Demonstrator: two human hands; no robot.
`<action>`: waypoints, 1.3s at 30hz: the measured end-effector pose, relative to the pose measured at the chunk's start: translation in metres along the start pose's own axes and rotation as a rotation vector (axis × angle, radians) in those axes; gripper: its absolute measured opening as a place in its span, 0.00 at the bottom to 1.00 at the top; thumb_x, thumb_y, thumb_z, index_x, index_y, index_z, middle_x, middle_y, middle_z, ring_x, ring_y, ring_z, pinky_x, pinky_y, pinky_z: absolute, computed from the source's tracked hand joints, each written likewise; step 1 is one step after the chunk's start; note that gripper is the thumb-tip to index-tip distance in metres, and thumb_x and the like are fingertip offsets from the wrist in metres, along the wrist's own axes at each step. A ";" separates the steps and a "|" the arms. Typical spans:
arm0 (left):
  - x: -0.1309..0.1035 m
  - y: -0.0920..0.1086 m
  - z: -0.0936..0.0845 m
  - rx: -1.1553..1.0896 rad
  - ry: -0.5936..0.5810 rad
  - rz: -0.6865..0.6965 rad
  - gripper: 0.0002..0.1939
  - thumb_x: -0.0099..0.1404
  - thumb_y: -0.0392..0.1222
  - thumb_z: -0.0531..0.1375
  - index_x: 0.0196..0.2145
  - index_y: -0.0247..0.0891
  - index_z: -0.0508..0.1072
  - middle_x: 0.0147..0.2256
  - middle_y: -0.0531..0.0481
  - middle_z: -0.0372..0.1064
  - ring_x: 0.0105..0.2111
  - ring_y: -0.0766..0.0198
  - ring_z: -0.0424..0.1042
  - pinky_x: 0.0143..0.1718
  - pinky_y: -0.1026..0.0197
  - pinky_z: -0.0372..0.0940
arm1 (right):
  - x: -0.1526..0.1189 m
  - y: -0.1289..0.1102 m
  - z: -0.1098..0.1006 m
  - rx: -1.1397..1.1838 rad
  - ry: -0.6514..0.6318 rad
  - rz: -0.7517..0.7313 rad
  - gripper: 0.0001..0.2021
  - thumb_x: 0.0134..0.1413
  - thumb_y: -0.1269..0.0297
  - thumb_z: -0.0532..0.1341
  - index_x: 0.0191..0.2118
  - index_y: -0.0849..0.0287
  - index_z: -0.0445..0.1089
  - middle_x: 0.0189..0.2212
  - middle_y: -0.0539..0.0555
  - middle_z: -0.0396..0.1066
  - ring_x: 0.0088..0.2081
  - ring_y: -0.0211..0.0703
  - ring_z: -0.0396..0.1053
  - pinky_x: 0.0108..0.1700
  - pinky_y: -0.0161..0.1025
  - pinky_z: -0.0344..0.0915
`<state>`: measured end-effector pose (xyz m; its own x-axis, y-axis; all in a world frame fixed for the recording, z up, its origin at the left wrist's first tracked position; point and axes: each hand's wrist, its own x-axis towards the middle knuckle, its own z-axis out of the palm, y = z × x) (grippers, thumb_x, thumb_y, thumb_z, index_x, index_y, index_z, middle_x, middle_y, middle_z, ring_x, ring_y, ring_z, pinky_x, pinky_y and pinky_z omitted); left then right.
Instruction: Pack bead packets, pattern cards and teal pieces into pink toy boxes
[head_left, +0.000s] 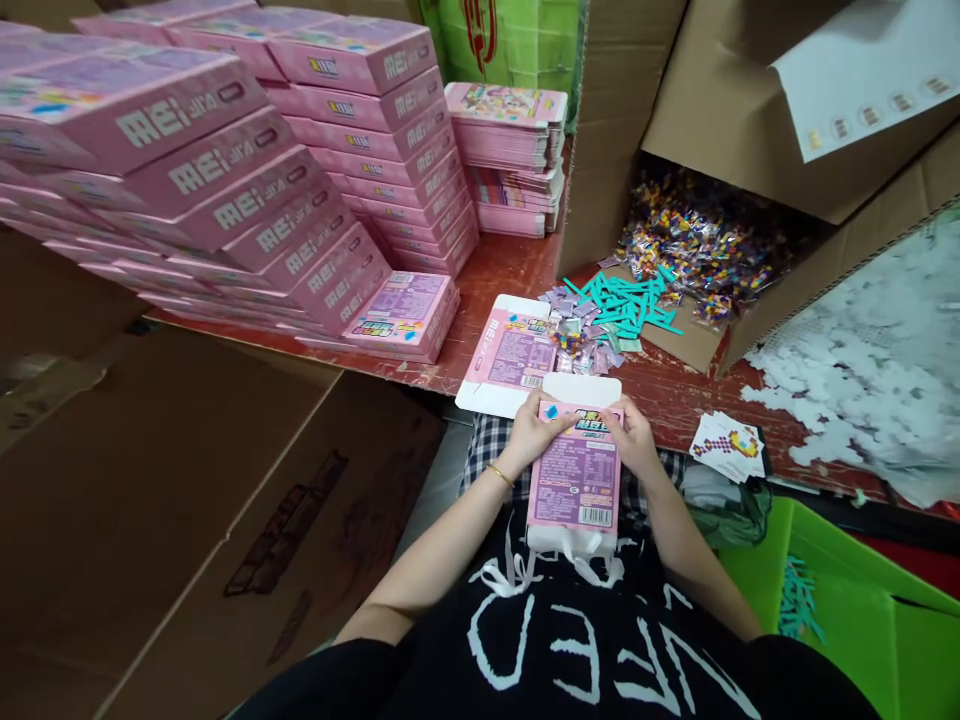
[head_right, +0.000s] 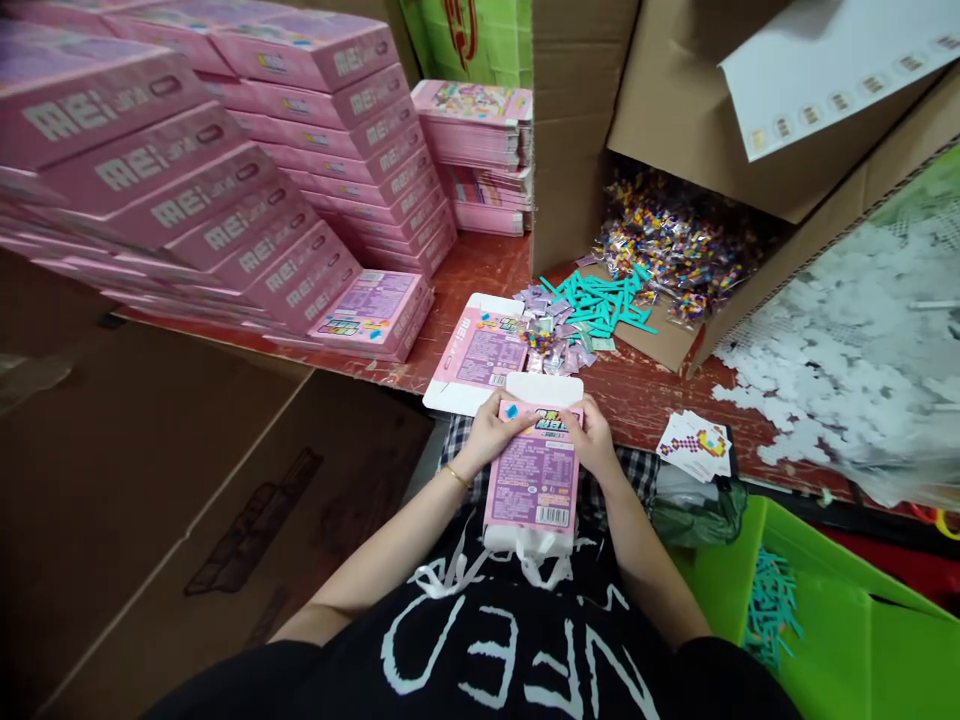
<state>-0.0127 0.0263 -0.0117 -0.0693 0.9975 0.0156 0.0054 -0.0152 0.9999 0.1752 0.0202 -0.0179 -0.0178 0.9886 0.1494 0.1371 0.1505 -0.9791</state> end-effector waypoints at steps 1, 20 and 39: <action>-0.002 0.000 0.001 -0.018 0.058 0.058 0.25 0.45 0.47 0.73 0.34 0.38 0.64 0.31 0.55 0.66 0.32 0.66 0.68 0.37 0.62 0.63 | 0.000 -0.002 0.001 -0.002 0.027 -0.060 0.13 0.56 0.53 0.62 0.39 0.57 0.67 0.38 0.55 0.70 0.42 0.46 0.70 0.47 0.43 0.67; -0.019 0.016 0.025 0.123 -0.109 0.268 0.16 0.52 0.47 0.70 0.36 0.38 0.74 0.41 0.44 0.71 0.43 0.58 0.71 0.48 0.53 0.65 | 0.012 -0.015 -0.048 0.203 -0.221 0.214 0.09 0.52 0.55 0.67 0.31 0.55 0.77 0.42 0.55 0.77 0.46 0.48 0.73 0.49 0.46 0.68; -0.024 0.044 -0.043 0.454 -0.210 0.521 0.46 0.36 0.54 0.75 0.52 0.41 0.66 0.57 0.34 0.64 0.61 0.38 0.59 0.62 0.33 0.46 | -0.006 -0.060 -0.054 0.233 -0.602 0.152 0.28 0.39 0.34 0.65 0.23 0.60 0.73 0.21 0.54 0.70 0.20 0.39 0.63 0.21 0.35 0.57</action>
<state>-0.0541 -0.0013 0.0318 0.2477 0.8617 0.4429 0.4031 -0.5073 0.7616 0.2204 0.0050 0.0469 -0.5744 0.8180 -0.0303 -0.0344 -0.0611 -0.9975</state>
